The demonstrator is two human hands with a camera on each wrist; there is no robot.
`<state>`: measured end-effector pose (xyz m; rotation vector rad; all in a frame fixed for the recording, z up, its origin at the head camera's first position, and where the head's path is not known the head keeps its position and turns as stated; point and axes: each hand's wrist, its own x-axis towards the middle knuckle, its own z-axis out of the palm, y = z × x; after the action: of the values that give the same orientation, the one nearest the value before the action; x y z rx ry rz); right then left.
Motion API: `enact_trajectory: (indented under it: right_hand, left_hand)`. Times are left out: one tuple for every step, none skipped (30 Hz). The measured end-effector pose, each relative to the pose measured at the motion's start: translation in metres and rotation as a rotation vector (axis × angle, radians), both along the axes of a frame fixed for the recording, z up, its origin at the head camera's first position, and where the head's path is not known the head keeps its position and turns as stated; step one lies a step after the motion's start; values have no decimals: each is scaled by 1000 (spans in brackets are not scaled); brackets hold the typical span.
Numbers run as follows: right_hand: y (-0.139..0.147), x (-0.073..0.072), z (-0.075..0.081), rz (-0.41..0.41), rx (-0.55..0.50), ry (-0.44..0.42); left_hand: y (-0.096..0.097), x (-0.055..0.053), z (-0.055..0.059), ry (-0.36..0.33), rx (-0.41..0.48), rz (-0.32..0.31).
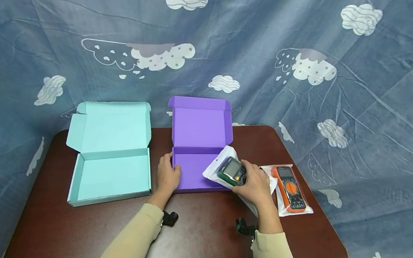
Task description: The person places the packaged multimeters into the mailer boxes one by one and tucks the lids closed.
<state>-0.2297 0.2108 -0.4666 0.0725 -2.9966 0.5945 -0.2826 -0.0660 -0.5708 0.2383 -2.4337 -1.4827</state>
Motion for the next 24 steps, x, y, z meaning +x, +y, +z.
enact_trajectory:
  right_hand:
    - [-1, -2, 0, 14, 7, -4]
    - [-3, -3, 1, 27, 16, -6]
    - [-4, -4, 1, 39, 22, -12]
    - [-6, -6, 2, 50, 32, -17]
    - [-7, -7, 2, 62, 42, -19]
    - [-9, -9, 3, 74, 54, -24]
    - [-10, -10, 4, 86, 66, -27]
    - [-12, -12, 4, 95, 76, -31]
    - [-13, -13, 5, 103, 86, -35]
    - [-14, -15, 5, 110, 96, -38]
    - [-15, -17, 5, 117, 107, -41]
    - [-16, -18, 4, 122, 117, -45]
    - [-17, -20, 4, 127, 127, -46]
    - [-17, -21, 4, 132, 140, -49]
    - [-18, -22, 4, 137, 150, -52]
    - [-18, -23, 4, 142, 161, -54]
    - [-19, -24, 3, 148, 169, -57]
    - [-19, -25, 3, 155, 174, -60]
    - [-20, -25, 3, 163, 177, -60]
    - [-20, -27, 2, 170, 183, -61]
    - [-21, -28, 2, 179, 186, -59]
    - [-21, -29, 2, 188, 190, -55]
    - [-22, -30, 2, 196, 195, -52]
    - [-23, -31, 3, 204, 200, -48]
  left_hand:
    - [0, 0, 0, 1, 1, 0]
    - [0, 0, 0, 3, 0, 0]
    - [0, 0, 0, 3, -2, 0]
    - [0, 1, 0, 4, -4, 1]
    - [0, 1, 0, 4, -6, 2]
    - [0, 1, 0, 3, -7, 3]
    - [0, 1, 0, 5, -8, 5]
    - [0, 1, 0, 7, -7, 6]
    - [0, 1, -1, 10, -6, 7]
    - [0, 1, -1, 12, -5, 8]
    - [0, 2, -1, 12, -3, 7]
    - [1, 2, -1, 12, -2, 6]
    - [1, 2, -1, 13, 0, 6]
    - [1, 3, -1, 9, 3, 4]
    - [1, 3, -1, 4, 4, 2]
    - [1, 3, -1, -2, 6, 0]
    - [1, 3, -1, -7, 9, -1]
    - [1, 4, -2, -9, 11, -1]
    - [1, 4, -2, -10, 12, 0]
    - [1, 3, -3, -11, 13, 1]
    - [0, 3, -3, -7, 12, 3]
    - [0, 3, -3, -4, 12, 4]
    - [0, 3, -3, -1, 11, 5]
    - [0, 2, -3, 1, 10, 6]
